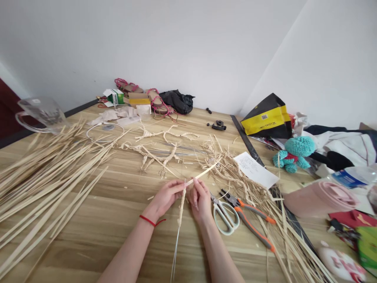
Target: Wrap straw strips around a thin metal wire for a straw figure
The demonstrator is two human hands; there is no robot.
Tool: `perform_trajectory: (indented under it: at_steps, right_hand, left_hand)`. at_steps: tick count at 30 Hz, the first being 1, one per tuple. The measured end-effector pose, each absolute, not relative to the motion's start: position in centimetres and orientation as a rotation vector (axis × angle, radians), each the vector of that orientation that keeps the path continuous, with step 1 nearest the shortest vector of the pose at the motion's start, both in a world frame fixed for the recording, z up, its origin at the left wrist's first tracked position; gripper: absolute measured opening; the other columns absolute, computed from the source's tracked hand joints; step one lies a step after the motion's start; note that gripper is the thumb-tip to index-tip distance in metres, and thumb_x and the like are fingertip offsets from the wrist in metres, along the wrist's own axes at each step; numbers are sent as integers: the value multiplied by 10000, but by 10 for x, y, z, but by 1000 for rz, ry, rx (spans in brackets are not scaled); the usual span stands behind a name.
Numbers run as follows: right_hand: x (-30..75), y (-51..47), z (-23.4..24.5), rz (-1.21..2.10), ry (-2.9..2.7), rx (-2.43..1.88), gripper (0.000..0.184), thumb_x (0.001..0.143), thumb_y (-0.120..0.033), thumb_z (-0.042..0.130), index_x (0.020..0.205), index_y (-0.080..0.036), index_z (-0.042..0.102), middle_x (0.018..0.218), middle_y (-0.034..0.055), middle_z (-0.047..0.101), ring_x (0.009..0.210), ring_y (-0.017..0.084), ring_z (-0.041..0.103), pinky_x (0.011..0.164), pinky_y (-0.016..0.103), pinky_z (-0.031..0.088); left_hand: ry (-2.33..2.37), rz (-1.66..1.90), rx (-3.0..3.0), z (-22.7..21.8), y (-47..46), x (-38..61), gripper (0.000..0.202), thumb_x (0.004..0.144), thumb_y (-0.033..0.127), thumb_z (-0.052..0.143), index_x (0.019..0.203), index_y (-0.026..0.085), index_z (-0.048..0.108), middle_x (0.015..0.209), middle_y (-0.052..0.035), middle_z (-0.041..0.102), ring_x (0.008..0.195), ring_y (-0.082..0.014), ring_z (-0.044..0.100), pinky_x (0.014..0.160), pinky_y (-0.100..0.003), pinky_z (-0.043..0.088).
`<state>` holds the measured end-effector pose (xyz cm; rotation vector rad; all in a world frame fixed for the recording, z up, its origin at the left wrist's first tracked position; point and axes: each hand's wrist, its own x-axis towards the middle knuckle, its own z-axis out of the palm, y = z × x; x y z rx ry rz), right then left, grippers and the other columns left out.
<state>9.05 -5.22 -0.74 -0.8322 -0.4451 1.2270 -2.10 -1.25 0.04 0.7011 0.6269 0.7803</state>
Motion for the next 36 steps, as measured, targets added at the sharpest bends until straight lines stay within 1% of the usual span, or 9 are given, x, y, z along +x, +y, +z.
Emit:
perform_trajectory:
  at_steps: [4, 8, 12, 15, 18, 25, 27, 31, 36]
  right_hand:
    - [97, -54, -1, 1341, -444, -693, 195, 767, -322, 639, 885, -177, 583, 387, -122, 430, 245, 9, 193, 281, 148, 153]
    - [100, -53, -3, 1356, -495, -693, 272, 767, -328, 641, 995, -185, 597, 436, -98, 502, 248, 9, 219, 280, 151, 141]
    - [102, -51, -8, 1353, -557, -788, 375, 761, -355, 650, 1067, -143, 606, 338, -109, 427, 247, 22, 205, 284, 160, 140]
    - [101, -51, -10, 1359, -582, -846, 407, 746, -387, 658, 1057, -125, 623, 282, -124, 360, 240, 29, 189, 288, 167, 141]
    - [98, -51, -11, 1356, -579, -856, 359, 740, -381, 666, 1003, -139, 645, 280, -115, 380, 245, 28, 224, 301, 162, 169]
    - [97, -49, -13, 1341, -521, -901, 313, 705, -380, 698, 917, -153, 662, 304, -105, 430, 259, 38, 289, 354, 181, 324]
    - [98, -49, -14, 1334, -518, -907, 297, 711, -367, 697, 913, -151, 664, 310, -99, 443, 265, 36, 289, 350, 175, 308]
    - [97, -51, -14, 1327, -547, -914, 259, 733, -344, 683, 895, -142, 669, 327, -85, 468, 267, 21, 260, 321, 160, 208]
    - [100, -52, -11, 1322, -521, -854, 245, 745, -323, 672, 910, -143, 653, 346, -94, 451, 273, 21, 245, 305, 158, 165]
  left_hand:
    - [649, 731, 677, 2, -11, -26, 122, 660, 191, 732, 725, 141, 642, 671, -5, 623, 626, -99, 546, 616, -213, 390]
    - [624, 659, 720, 1, -11, -28, 127, 701, 243, 707, 760, 138, 666, 705, -26, 643, 666, -115, 568, 664, -233, 399]
    - [636, 666, 752, -1, -12, -27, 128, 708, 251, 701, 753, 132, 684, 687, -22, 632, 657, -106, 554, 660, -225, 396]
    - [618, 684, 760, -2, -12, -26, 106, 714, 232, 691, 731, 127, 688, 670, -19, 628, 637, -96, 540, 652, -219, 395]
    - [591, 684, 745, -1, -11, -26, 104, 720, 219, 678, 729, 117, 694, 664, -29, 636, 636, -103, 551, 658, -225, 403]
    - [555, 621, 781, 2, -13, -29, 161, 775, 258, 626, 762, 111, 689, 699, -62, 665, 651, -126, 583, 672, -247, 427]
    - [536, 625, 782, 3, -13, -30, 161, 785, 254, 615, 764, 112, 687, 695, -58, 663, 642, -117, 579, 664, -236, 427]
    - [515, 646, 761, 3, -13, -32, 136, 776, 225, 619, 748, 110, 686, 699, -50, 657, 640, -104, 574, 654, -215, 424]
    - [569, 676, 745, 1, -13, -30, 109, 735, 217, 650, 723, 118, 694, 694, -40, 659, 628, -113, 582, 642, -220, 430]
